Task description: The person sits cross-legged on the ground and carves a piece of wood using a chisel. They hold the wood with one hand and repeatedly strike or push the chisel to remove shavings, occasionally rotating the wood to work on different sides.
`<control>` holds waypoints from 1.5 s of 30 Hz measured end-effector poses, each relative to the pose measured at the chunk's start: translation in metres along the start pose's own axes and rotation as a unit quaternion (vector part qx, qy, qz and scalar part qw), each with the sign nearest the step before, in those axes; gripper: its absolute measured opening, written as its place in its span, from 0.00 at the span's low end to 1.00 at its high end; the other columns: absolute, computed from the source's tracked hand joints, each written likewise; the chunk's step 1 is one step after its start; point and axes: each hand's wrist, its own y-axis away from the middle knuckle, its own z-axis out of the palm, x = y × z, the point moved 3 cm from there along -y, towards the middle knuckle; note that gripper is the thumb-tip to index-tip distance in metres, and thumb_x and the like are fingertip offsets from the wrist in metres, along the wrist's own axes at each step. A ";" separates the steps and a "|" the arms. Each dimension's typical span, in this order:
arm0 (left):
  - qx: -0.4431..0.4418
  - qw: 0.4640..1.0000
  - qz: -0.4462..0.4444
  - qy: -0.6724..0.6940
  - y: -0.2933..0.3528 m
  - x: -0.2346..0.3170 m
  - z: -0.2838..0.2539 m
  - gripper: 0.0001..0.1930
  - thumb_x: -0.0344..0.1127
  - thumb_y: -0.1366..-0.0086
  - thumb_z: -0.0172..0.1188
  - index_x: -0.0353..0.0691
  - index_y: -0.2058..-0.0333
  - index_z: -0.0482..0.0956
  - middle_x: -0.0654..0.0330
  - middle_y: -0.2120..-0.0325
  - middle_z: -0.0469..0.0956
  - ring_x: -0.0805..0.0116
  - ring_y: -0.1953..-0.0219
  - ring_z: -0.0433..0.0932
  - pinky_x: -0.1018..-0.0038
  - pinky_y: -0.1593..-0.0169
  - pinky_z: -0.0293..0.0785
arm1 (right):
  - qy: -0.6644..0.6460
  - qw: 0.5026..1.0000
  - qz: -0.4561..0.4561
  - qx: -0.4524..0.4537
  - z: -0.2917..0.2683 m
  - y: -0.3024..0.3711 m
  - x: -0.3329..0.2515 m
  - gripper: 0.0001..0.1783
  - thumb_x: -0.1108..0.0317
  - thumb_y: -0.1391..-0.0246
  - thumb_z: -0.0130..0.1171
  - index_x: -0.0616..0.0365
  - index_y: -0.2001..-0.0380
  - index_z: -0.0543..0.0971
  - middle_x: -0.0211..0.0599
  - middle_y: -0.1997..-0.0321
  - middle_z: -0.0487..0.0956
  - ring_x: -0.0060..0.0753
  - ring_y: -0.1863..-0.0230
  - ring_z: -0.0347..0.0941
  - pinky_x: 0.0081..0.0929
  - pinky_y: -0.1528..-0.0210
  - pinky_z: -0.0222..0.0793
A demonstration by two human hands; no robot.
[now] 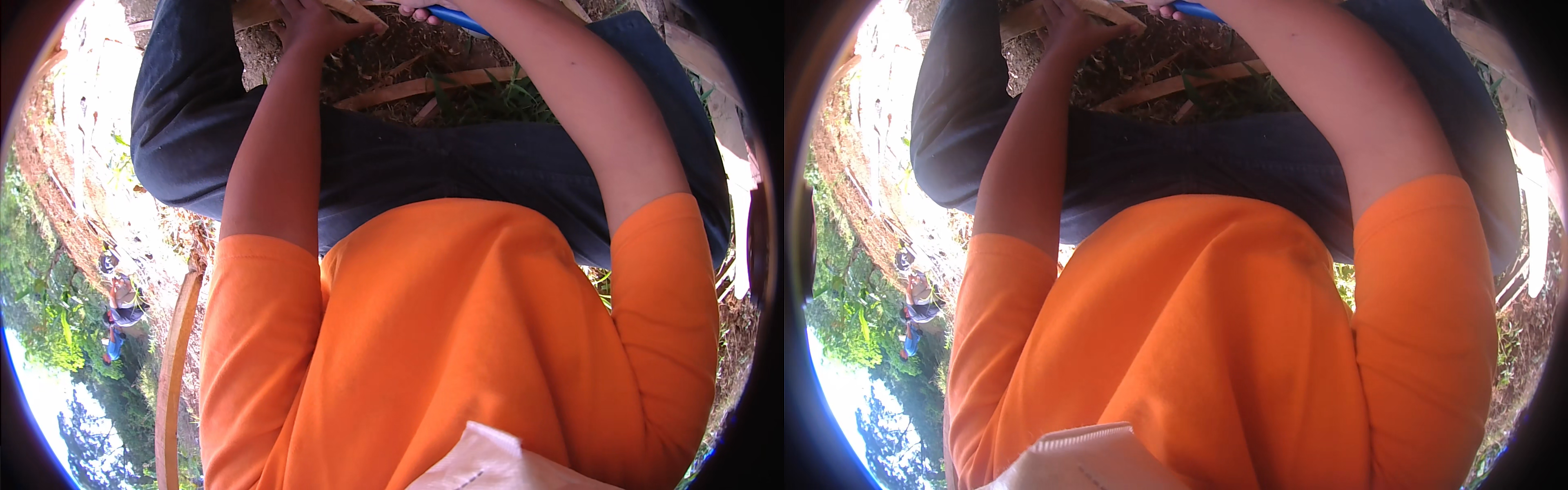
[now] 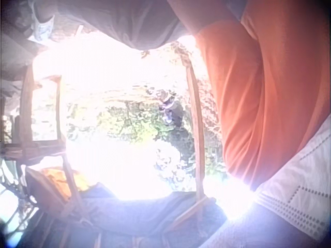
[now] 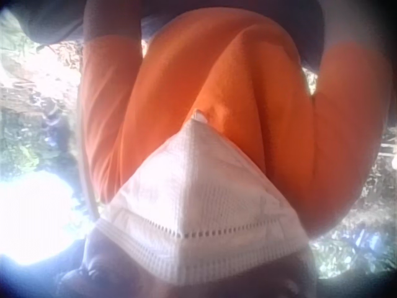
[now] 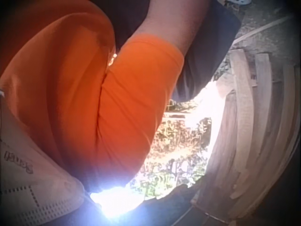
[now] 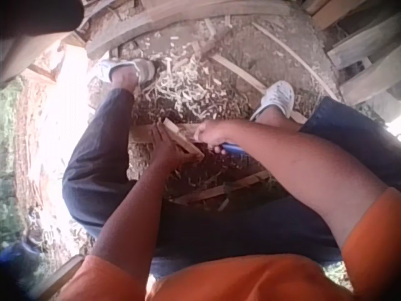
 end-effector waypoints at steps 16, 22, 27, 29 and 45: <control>-0.001 1.000 0.006 -0.029 -0.007 -0.010 0.011 0.87 0.74 0.70 0.80 0.22 0.27 0.34 0.31 0.25 0.37 0.36 0.22 0.33 0.52 0.22 0.39 | 0.090 0.992 0.020 0.090 0.028 0.020 -0.030 0.17 0.61 0.32 0.48 0.47 0.50 0.84 0.47 0.79 0.79 0.37 0.86 0.73 0.42 0.82 0.71; 0.086 0.994 0.070 0.016 -0.033 -0.054 0.063 0.88 0.75 0.71 0.79 0.22 0.27 0.33 0.31 0.25 0.36 0.36 0.22 0.32 0.42 0.25 0.37 | 0.050 0.953 -0.073 0.289 0.054 -0.018 -0.001 0.13 0.59 0.33 0.49 0.43 0.54 0.81 0.38 0.75 0.82 0.37 0.85 0.75 0.40 0.84 0.72; 0.101 0.981 0.138 0.095 -0.021 -0.036 0.040 0.88 0.84 0.68 0.72 0.22 0.28 0.32 0.32 0.25 0.35 0.40 0.21 0.32 0.23 0.31 0.32 | -0.037 0.985 0.021 0.166 0.029 0.029 0.001 0.14 0.57 0.32 0.47 0.45 0.53 0.80 0.37 0.77 0.80 0.32 0.86 0.73 0.36 0.85 0.71; 0.046 0.996 0.062 0.042 -0.011 -0.023 0.021 0.87 0.75 0.70 0.79 0.23 0.27 0.33 0.31 0.25 0.36 0.37 0.22 0.33 0.42 0.25 0.37 | -0.022 0.992 -0.004 0.122 0.025 0.025 -0.004 0.15 0.56 0.32 0.47 0.47 0.52 0.80 0.37 0.78 0.79 0.32 0.86 0.73 0.35 0.85 0.71; -0.002 1.000 -0.009 0.025 0.001 -0.009 0.008 0.87 0.71 0.69 0.81 0.27 0.26 0.31 0.35 0.24 0.35 0.39 0.21 0.32 0.49 0.22 0.39 | 0.004 0.999 0.029 0.030 0.014 -0.008 0.004 0.14 0.58 0.29 0.47 0.49 0.50 0.78 0.43 0.75 0.78 0.32 0.84 0.71 0.36 0.84 0.70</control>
